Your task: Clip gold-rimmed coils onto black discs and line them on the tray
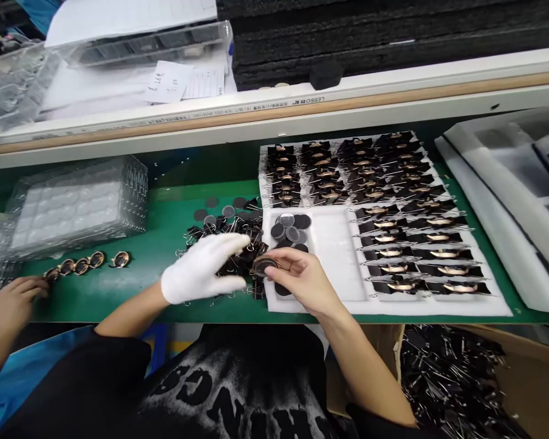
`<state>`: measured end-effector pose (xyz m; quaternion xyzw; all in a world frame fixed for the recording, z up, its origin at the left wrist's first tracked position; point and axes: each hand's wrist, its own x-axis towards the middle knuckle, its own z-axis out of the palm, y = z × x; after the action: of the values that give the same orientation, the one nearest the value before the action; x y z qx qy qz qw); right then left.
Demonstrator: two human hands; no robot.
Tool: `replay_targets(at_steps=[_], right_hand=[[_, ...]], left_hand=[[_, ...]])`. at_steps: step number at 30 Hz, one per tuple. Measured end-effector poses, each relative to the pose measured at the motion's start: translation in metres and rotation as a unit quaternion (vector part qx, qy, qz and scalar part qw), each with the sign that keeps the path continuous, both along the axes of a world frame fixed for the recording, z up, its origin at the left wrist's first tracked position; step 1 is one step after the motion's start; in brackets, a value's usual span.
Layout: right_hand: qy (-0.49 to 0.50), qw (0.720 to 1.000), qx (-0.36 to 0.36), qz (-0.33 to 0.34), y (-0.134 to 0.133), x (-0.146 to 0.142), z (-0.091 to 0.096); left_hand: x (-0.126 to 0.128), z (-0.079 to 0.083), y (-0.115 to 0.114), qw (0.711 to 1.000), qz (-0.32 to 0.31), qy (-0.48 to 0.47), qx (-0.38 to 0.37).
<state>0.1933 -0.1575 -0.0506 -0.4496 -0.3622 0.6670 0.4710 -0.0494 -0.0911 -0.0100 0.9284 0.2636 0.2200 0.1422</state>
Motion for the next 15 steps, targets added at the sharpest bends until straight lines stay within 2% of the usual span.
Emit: replay_targets(at_steps=[2, 3, 4, 5, 7, 9, 12, 15], right_hand=[[0.049, 0.999, -0.022, -0.005, -0.004, 0.002, -0.001], [0.074, 0.996, -0.039, -0.011, -0.006, 0.002, -0.001], [0.095, 0.994, -0.055, -0.018, -0.007, 0.003, -0.001], [0.112, 0.991, -0.07, -0.024, -0.007, 0.002, -0.001], [0.132, 0.987, -0.09, -0.027, -0.007, 0.002, 0.0], [0.134, 0.986, -0.099, -0.021, -0.004, 0.0, 0.0], [0.13, 0.986, -0.105, -0.019, -0.001, -0.002, -0.001], [0.141, 0.984, -0.108, -0.016, -0.001, -0.005, -0.005]], left_hand=[[-0.025, 0.008, 0.014, 0.989, 0.125, 0.078, -0.008], [-0.04, 0.011, 0.024, 0.974, 0.188, 0.127, -0.015], [-0.057, 0.013, 0.034, 0.952, 0.234, 0.193, -0.032], [-0.073, 0.012, 0.044, 0.933, 0.245, 0.259, -0.054], [-0.1, 0.005, 0.058, 0.906, 0.215, 0.353, -0.087], [-0.115, -0.009, 0.062, 0.91, 0.157, 0.379, -0.061], [-0.12, -0.03, 0.056, 0.929, 0.121, 0.35, 0.012], [-0.125, -0.037, 0.05, 0.937, 0.15, 0.31, 0.059]])
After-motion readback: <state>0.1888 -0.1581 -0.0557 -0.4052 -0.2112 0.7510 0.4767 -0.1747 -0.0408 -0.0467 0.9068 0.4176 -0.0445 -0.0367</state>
